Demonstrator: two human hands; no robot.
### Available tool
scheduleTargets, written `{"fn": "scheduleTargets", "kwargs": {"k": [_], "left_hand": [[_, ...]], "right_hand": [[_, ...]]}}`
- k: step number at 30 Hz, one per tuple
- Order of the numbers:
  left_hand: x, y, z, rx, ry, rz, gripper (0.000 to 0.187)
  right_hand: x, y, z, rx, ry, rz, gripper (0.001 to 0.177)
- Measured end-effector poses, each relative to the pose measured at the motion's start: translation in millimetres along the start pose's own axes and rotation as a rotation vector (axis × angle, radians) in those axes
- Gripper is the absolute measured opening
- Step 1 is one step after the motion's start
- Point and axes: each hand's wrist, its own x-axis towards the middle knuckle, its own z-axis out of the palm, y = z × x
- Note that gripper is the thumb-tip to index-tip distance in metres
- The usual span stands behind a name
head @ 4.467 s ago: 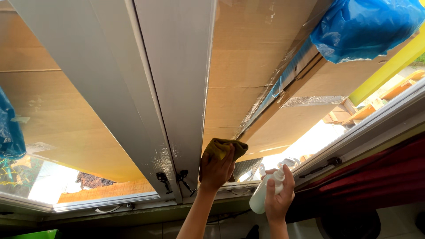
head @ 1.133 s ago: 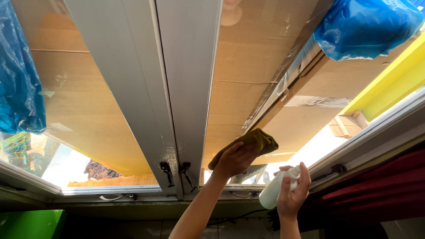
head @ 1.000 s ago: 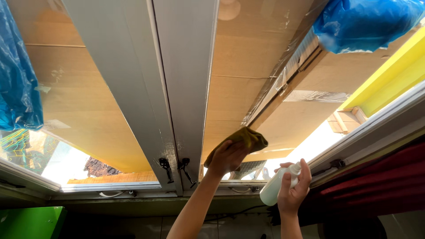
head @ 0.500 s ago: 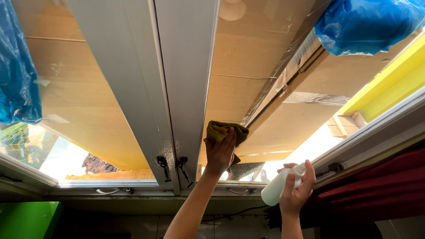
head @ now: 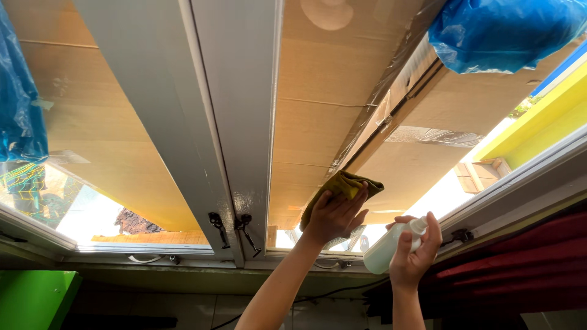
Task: The person cleans a window by spraying liquid from a bottle onto the glass and wiping the surface with a cloth.
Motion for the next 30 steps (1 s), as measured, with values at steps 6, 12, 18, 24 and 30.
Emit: {"fn": "scheduleTargets", "kwargs": {"k": [6,12,18,24,30], "left_hand": [[-6,-2,8,0.298,-0.007,0.165,0.060],[-34,-18,17,0.322,0.065,0.081,0.055],[-44,-47,9,0.194,0.066,0.032,0.053],[-19,-48,-2,0.258,0.050,-0.041,0.044],[7,-18,17,0.286,0.170,-0.176,0.046]], "right_hand": [[8,11,-14,0.002,-0.002,0.015,0.053],[5,18,-21,-0.038,-0.025,-0.006,0.053],[3,12,-38,-0.106,-0.010,0.006,0.053],[5,8,-43,-0.095,0.006,0.016,0.054],[7,10,-41,-0.070,-0.018,0.018,0.053]]}}
